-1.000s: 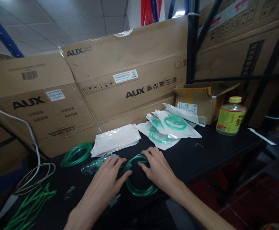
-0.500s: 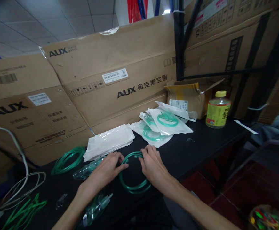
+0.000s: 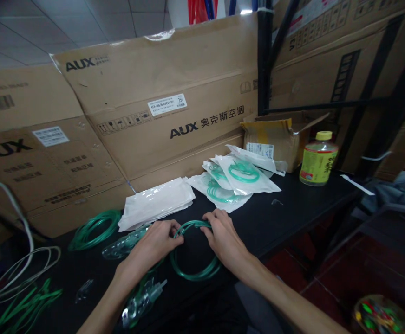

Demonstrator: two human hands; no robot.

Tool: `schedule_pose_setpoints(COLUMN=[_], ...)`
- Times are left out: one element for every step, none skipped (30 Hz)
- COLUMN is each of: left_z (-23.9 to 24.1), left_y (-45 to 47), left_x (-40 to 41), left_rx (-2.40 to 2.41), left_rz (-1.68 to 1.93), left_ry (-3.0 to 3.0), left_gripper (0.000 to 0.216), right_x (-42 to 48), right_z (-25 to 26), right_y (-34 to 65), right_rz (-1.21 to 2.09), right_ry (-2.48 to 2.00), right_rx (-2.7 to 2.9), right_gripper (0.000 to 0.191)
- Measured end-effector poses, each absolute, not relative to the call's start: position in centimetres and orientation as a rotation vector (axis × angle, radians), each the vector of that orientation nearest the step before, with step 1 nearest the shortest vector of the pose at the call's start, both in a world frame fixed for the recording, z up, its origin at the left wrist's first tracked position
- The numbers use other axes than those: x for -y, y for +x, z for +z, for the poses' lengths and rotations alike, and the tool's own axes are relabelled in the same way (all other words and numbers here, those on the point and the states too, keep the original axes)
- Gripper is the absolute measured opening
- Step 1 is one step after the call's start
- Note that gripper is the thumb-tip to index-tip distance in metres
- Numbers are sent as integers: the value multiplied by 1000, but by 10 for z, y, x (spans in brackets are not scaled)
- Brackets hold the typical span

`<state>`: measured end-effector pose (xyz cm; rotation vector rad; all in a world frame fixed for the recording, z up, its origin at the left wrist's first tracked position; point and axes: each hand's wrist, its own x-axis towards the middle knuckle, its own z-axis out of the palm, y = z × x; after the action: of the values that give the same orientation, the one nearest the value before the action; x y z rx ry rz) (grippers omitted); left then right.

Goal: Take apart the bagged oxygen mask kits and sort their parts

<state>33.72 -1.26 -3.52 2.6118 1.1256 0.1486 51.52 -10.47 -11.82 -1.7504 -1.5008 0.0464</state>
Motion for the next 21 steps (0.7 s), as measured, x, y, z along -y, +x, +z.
schedule_pose_setpoints(left_z=[-35,-34,-34,-34,-33,-33,-33,-33,-33,-32,-31,-30,-29,-27,-26,-24,-23,-22,-22,-22,-23], left_y=[338,340,341,343,344,346,347,348,348,349,349,349,348,347,346,345,344,342,341,340,339], left_x=[12,12,12,11,11,11,11,11,11,11,11,11,10,9,8,6,4,1,-1,-3,-4], left_rx=[-1137,-1146,-1155,-1161,-1163,-1161,-1157,-1151,-1145,-1140,-1134,-1124,-1109,-1087,-1050,-996,-931,-867,-810,-767,-746], left_rz=[141,134,128,126,127,132,140,152,168,189,213,238,258,269,274,274,277,286,302,325,350], left_ry=[2616,2622,2629,2638,2647,2655,2659,2659,2655,2648,2638,2625,2612,2599,2579,2547,2502,2450,2399,2353,2319], left_gripper=[14,12,9,7,5,5,4,4,4,4,6,9,12,15,17,18,21,27,33,39,43], right_x=[104,104,104,104,105,105,106,106,107,107,107,108,108,108,108,108,108,108,108,108,109], right_z=[-119,-120,-120,-120,-119,-118,-117,-116,-114,-112,-109,-107,-104,-102,-100,-98,-97,-96,-95,-94,-93], right_y=[515,516,516,515,515,515,515,514,514,514,514,514,515,515,516,517,517,517,517,517,517], right_rz=[53,61,70,79,89,99,109,119,130,141,152,164,177,193,212,235,260,284,307,328,346], right_ry=[-1749,-1748,-1746,-1745,-1743,-1741,-1739,-1736,-1731,-1725,-1717,-1706,-1694,-1681,-1666,-1649,-1628,-1605,-1581,-1557,-1535], right_rx=[1497,1494,1492,1490,1487,1484,1479,1474,1468,1462,1456,1449,1441,1430,1418,1408,1402,1399,1401,1406,1414], right_gripper=[15,14,14,14,13,13,12,11,10,8,6,5,3,3,2,2,2,4,6,8,11])
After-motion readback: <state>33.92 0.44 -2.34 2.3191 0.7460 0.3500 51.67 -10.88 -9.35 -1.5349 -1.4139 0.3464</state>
